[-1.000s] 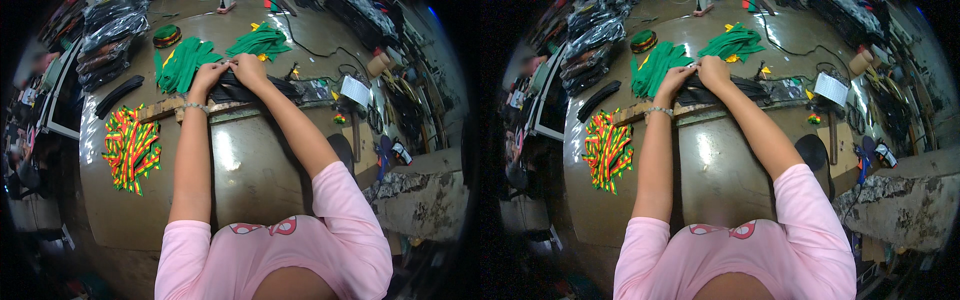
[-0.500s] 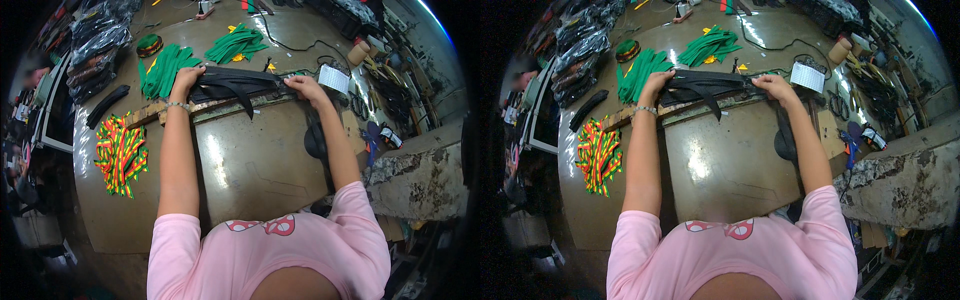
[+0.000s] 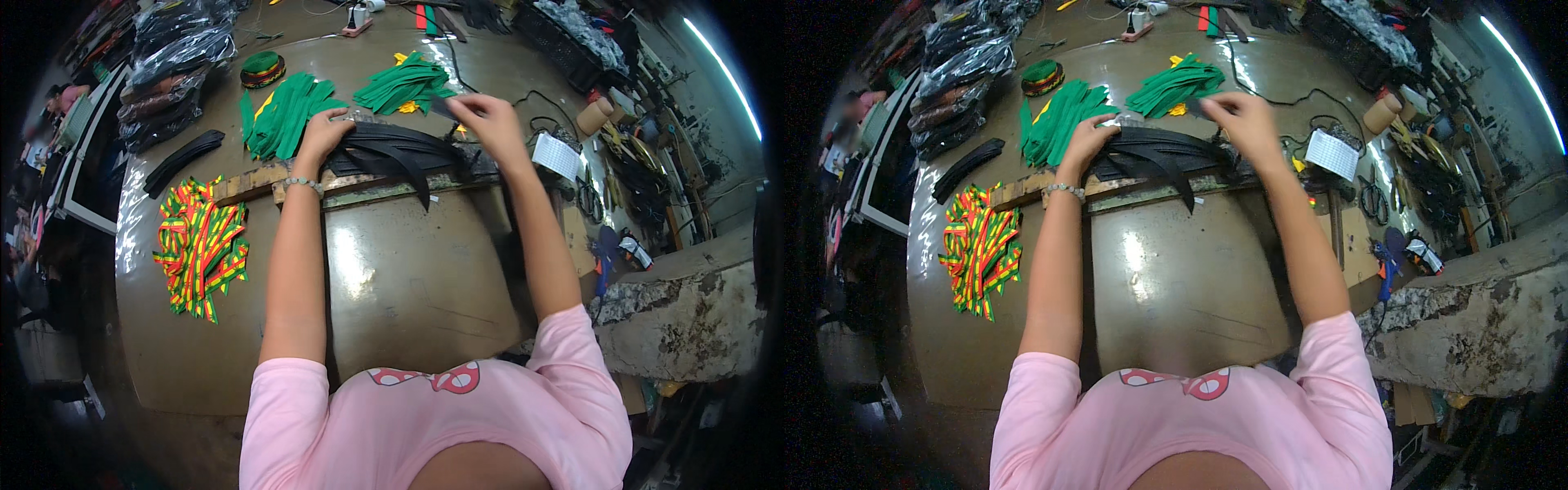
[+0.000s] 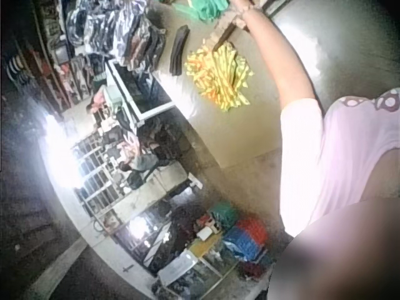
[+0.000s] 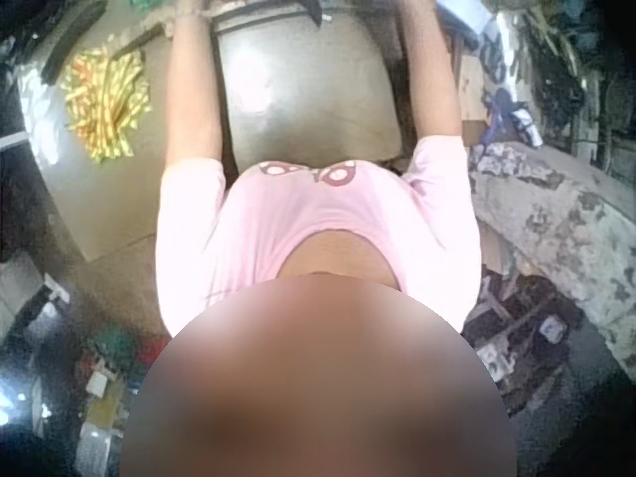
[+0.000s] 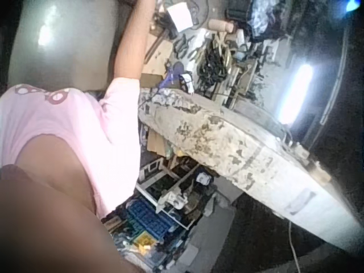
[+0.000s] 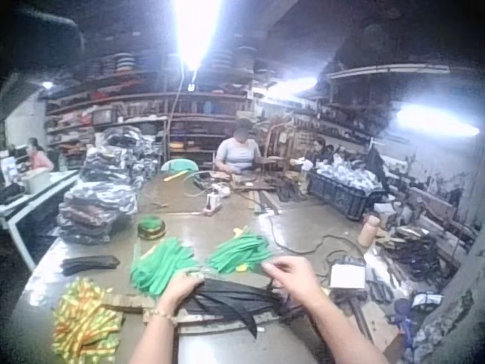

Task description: The person assembles a small decorative item by wrapping a multicolored ribbon around a green circular base and securing it with a hammer. Then, the person repeatedly folds and aligns black fabric strips on a wooden guide, handling them one at a time.

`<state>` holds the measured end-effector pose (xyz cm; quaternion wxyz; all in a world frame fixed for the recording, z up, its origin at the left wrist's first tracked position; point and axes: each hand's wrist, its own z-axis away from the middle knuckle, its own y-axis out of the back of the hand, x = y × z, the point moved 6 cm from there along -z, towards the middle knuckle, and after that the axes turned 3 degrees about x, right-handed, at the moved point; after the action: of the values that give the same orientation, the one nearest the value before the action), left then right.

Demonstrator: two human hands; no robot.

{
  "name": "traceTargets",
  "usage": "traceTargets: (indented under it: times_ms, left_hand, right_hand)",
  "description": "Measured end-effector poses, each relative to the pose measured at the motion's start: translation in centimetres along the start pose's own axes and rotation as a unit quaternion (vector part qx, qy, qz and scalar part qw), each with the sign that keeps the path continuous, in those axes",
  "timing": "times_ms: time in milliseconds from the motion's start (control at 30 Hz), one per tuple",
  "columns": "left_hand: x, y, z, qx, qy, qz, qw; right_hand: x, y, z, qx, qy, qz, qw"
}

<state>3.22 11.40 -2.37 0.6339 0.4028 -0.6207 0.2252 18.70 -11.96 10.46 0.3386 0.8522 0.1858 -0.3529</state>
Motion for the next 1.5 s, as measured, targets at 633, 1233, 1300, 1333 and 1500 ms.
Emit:
traceTargets:
  times_ms: [633,1233,1300,1333,1500]
  left_hand:
    - [-0.6,-0.5,-0.5,-0.038,0.09,0.024,0.995]
    - [0.1,-0.5,-0.3,-0.006,0.026,0.016,1.0]
    - [0.0,-0.3,-0.1,-0.021,0.049,-0.007,0.999]
    - [0.2,-0.3,0.1,-0.027,0.044,-0.011,0.999]
    - [0.5,-0.4,0.3,-0.075,0.039,-0.053,0.995]
  right_hand:
    - [2.7,-5.6,-2.6,-0.161,-0.087,0.221,0.958]
    - [6.3,5.4,3.5,-0.002,-0.188,0.267,0.945]
    - [2.8,2.3,0.6,0.009,-0.083,0.201,0.976]
    - [0.8,-0.1,-0.6,0.014,-0.01,0.144,0.989]
    - [0.2,-13.2,-3.1,-0.033,-0.064,0.162,0.984]
